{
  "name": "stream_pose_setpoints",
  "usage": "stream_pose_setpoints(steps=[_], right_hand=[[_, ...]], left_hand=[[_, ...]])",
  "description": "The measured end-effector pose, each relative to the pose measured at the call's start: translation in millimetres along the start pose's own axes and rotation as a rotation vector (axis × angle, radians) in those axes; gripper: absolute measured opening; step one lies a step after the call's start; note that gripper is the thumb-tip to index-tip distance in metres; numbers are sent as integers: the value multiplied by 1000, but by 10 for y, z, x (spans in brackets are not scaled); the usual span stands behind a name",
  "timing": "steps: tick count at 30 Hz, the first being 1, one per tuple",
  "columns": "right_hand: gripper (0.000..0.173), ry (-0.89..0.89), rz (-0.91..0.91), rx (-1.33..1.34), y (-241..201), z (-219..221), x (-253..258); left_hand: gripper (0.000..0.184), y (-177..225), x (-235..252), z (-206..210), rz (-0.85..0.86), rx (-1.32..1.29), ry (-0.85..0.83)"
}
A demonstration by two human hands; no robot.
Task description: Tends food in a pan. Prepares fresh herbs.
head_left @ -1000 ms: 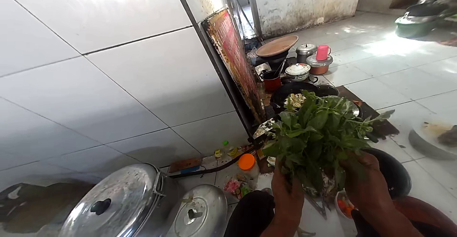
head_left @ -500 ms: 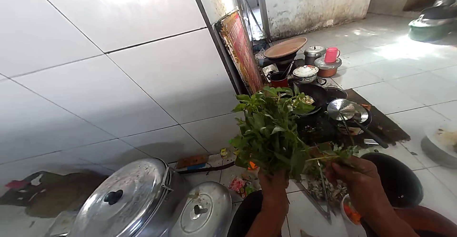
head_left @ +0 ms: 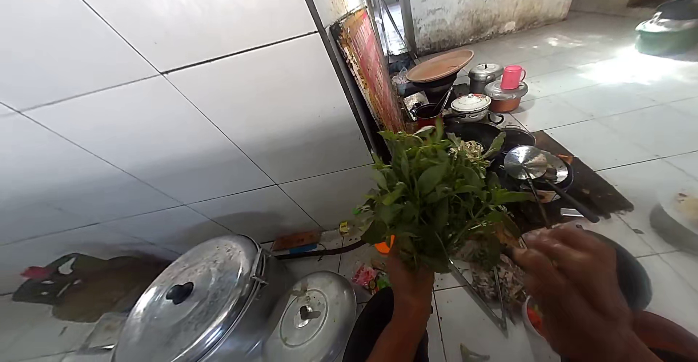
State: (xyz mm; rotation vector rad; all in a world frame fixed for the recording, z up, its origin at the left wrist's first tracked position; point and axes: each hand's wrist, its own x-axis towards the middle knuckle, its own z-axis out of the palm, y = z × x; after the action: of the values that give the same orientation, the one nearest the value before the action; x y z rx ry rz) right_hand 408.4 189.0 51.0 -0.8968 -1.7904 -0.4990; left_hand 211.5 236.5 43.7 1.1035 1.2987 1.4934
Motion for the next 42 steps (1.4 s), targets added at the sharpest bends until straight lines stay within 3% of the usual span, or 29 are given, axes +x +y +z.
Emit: stream_pose_setpoints(steps=[3, 6, 13, 22, 31, 42], right_hand=[[32, -119, -201, -204, -106, 122, -15], [29, -222, -138, -326, -81, 223, -69], [23, -209, -2, -265, 134, 167, -80], [25, -395, 33, -3, 122, 127, -68], [30, -450, 193, 223, 78, 128, -102], [29, -430, 162, 35, 27, 161, -103]], left_hand=[[42, -57, -48, 27, 103, 52, -62], [47, -93, -97, 50, 129, 14, -115], [29, -33, -50, 77, -142, -180, -169], [13, 65, 81, 63, -298, -174, 27], [7, 54, 208, -50, -249, -105, 52], [5, 71, 196, -47, -265, -91, 23]])
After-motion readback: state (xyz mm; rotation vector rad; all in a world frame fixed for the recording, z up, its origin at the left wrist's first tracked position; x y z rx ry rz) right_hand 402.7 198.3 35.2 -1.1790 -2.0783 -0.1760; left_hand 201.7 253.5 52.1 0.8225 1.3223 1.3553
